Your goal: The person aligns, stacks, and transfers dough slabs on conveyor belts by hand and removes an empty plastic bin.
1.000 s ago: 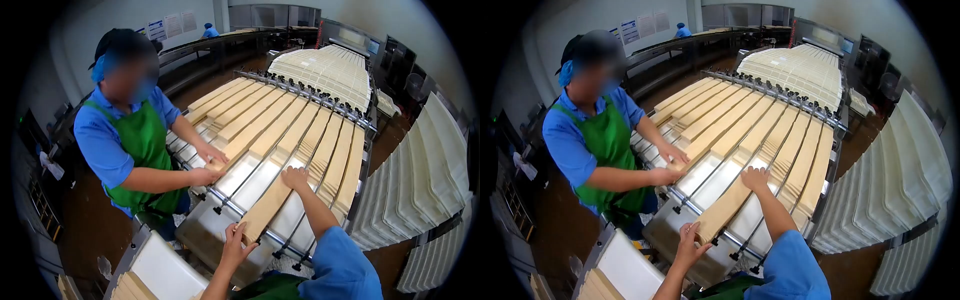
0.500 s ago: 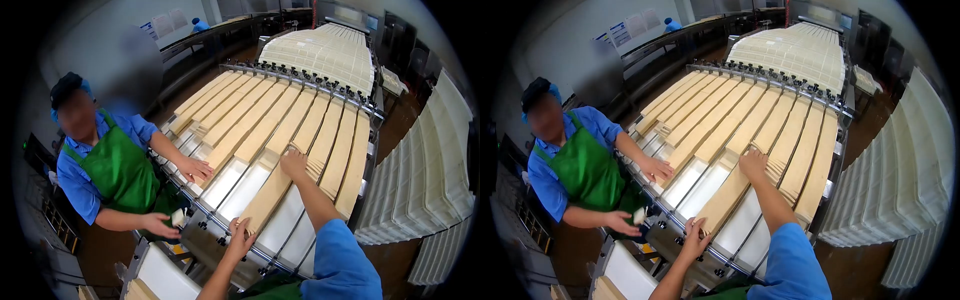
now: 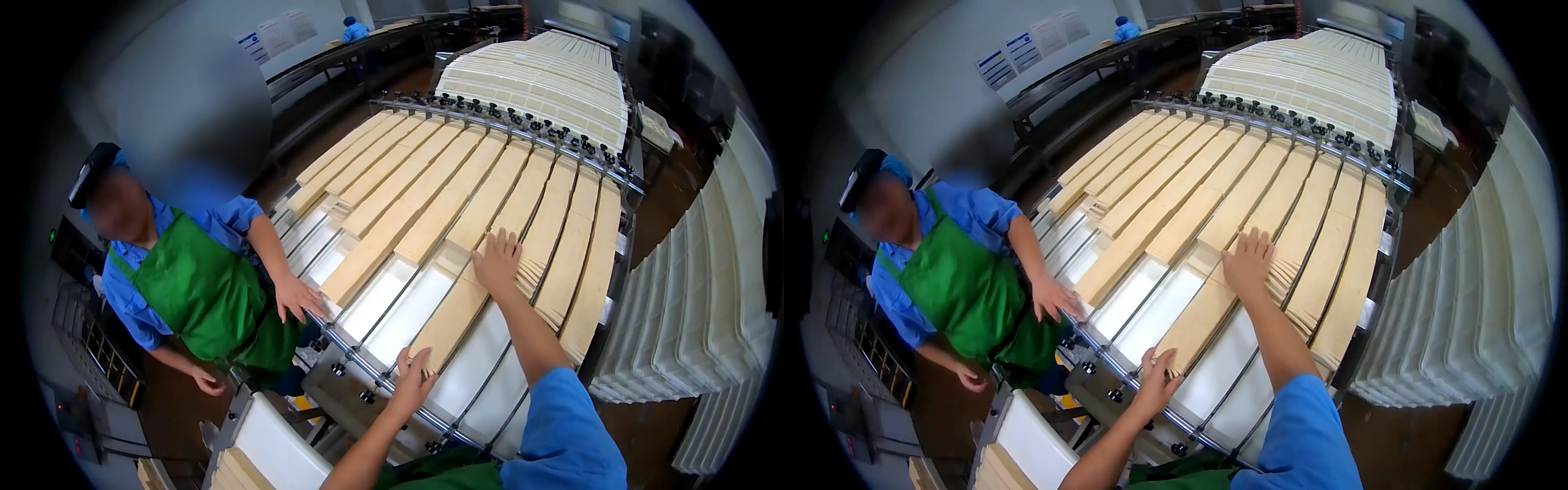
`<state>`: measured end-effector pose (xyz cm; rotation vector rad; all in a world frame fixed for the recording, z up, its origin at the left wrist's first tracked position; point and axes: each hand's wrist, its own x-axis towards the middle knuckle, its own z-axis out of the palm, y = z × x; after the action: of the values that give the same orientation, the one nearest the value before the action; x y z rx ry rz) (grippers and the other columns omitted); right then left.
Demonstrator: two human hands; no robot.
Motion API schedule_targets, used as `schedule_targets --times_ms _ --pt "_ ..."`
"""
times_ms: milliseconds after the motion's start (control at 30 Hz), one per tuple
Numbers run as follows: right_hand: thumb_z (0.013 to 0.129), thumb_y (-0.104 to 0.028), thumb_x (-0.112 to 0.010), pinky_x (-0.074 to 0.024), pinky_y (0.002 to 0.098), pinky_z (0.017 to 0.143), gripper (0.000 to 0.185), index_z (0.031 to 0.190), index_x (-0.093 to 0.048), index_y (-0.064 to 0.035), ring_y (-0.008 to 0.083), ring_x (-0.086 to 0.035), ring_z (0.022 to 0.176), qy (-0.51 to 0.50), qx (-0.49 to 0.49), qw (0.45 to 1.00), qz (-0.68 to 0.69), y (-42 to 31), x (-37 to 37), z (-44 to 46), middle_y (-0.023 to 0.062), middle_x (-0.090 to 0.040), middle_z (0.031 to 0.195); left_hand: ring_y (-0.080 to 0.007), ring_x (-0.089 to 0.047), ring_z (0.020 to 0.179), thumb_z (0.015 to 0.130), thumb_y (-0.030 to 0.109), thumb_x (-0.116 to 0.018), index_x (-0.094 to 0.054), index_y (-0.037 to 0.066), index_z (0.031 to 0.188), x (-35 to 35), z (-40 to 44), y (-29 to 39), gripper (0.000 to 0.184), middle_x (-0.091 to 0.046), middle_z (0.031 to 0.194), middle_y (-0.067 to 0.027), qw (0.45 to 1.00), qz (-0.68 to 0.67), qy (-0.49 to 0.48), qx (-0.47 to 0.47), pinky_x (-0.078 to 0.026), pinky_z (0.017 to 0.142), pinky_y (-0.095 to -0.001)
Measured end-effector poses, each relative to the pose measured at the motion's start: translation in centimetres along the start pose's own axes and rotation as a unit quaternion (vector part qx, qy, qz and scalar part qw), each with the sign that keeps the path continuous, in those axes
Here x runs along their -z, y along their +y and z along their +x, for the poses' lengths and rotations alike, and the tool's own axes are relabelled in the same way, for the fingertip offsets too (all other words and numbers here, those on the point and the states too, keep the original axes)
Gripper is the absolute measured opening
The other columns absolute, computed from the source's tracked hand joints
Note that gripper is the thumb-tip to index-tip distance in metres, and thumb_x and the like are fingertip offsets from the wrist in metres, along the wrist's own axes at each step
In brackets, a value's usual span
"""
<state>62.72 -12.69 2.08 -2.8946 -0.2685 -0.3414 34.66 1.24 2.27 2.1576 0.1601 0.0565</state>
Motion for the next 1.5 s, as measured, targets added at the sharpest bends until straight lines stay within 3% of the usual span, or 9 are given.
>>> schedule_targets --times_ms 167,300,467,633,700,867,1167,1267,1500 --pt "0.089 -0.053 -0.044 -0.0087 0.0479 0.113 0.081 0.143 -0.023 0.0033 0.0357 -0.014 0.141 -0.053 -0.035 0.996 0.059 1.2 -1.0 0.9 0.0205 -0.021 0.150 -0.0453 -0.049 0.112 0.081 0.002 -0.065 -0.036 0.013 0.136 -0.7 0.5 -0.3 0.064 -0.015 0.140 -0.0278 0.999 -0.017 -0.006 0.040 -0.044 0.096 -0.0396" --pt "0.078 -0.053 -0.060 -0.0247 0.0503 0.106 0.077 0.125 -0.045 0.0072 0.0399 -0.038 0.124 0.010 -0.032 0.996 0.078 2.1 -1.2 2.8 0.0263 -0.044 0.131 -0.0368 -0.044 0.115 0.079 -0.003 -0.061 -0.033 0.011 0.139 -2.5 2.1 -2.6 0.068 -0.014 0.141 -0.0281 0.999 -0.022 -0.025 -0.024 -0.038 0.101 -0.0416" --pt "0.085 -0.058 -0.048 -0.0115 0.0491 0.113 0.087 0.140 -0.028 0.0069 0.0380 -0.018 0.139 -0.120 -0.054 0.991 0.005 2.2 -0.5 5.3 0.0244 -0.024 0.148 -0.0435 -0.033 0.127 0.084 -0.004 -0.053 -0.029 0.020 0.142 -4.9 5.5 -3.8 0.067 -0.008 0.143 -0.0302 0.995 -0.072 -0.066 -0.021 -0.031 0.107 -0.0378" --pt "0.089 -0.058 -0.039 -0.0082 0.0497 0.113 0.082 0.147 -0.017 -0.0031 0.0335 -0.007 0.142 -0.163 -0.103 0.981 -0.016 1.1 -0.3 5.6 0.0156 -0.011 0.154 -0.0418 -0.041 0.121 0.079 -0.010 -0.044 -0.037 0.011 0.135 -3.5 2.6 -1.4 0.060 -0.024 0.139 -0.0237 0.983 0.024 0.163 -0.080 -0.037 0.102 -0.0400" --pt "0.090 -0.056 -0.039 -0.0079 0.0503 0.113 0.080 0.147 -0.016 -0.0047 0.0329 -0.006 0.143 -0.172 -0.121 0.978 -0.013 -0.3 1.1 4.4 0.0147 -0.010 0.155 -0.0403 -0.041 0.122 0.078 -0.010 -0.044 -0.039 0.010 0.133 -0.3 -0.9 1.0 0.058 -0.029 0.136 -0.0220 0.983 -0.101 0.147 0.049 -0.039 0.100 -0.0384" --pt "0.089 -0.038 -0.054 -0.0159 0.0537 0.109 0.065 0.139 -0.033 -0.0027 0.0385 -0.019 0.138 -0.021 0.146 0.987 0.064 -5.4 -1.5 -3.6 0.0202 -0.028 0.147 -0.0379 -0.043 0.120 0.079 -0.006 -0.047 -0.043 0.009 0.130 2.0 -10.1 -0.9 0.053 -0.032 0.132 -0.0202 0.946 -0.099 0.307 0.015 -0.041 0.098 -0.0369" --pt "0.076 -0.024 -0.067 -0.0286 0.0496 0.096 0.016 0.075 -0.066 -0.0072 0.0377 -0.042 0.120 -0.050 0.529 0.799 0.281 -23.5 0.8 -23.6 0.0136 -0.059 0.111 -0.0437 -0.039 0.117 0.076 0.018 -0.067 -0.046 -0.003 0.124 5.7 -31.6 -8.6 0.056 -0.047 0.122 -0.0254 0.784 0.185 0.527 0.271 -0.029 0.101 -0.0505" --pt "0.079 -0.030 -0.063 -0.0277 0.0502 0.097 0.025 0.081 -0.067 -0.0059 0.0383 -0.041 0.120 -0.092 0.559 0.757 0.326 -28.7 0.3 -30.8 0.0134 -0.058 0.115 -0.0451 -0.031 0.122 0.072 0.033 -0.073 -0.034 -0.003 0.132 5.3 -39.8 -10.0 0.080 -0.032 0.132 -0.0301 0.630 0.225 0.491 0.558 -0.029 0.100 -0.0532" --pt "0.081 -0.043 -0.062 -0.0253 0.0500 0.102 0.067 0.132 -0.044 -0.0029 0.0379 -0.028 0.129 -0.235 0.602 0.733 0.212 -42.2 -1.9 -45.3 0.0226 -0.030 0.143 -0.0442 -0.038 0.108 0.065 0.021 -0.080 -0.032 -0.009 0.123 5.2 -48.3 -12.6 0.081 -0.033 0.119 -0.0320 0.620 0.057 0.560 0.546 -0.035 0.094 -0.0467"
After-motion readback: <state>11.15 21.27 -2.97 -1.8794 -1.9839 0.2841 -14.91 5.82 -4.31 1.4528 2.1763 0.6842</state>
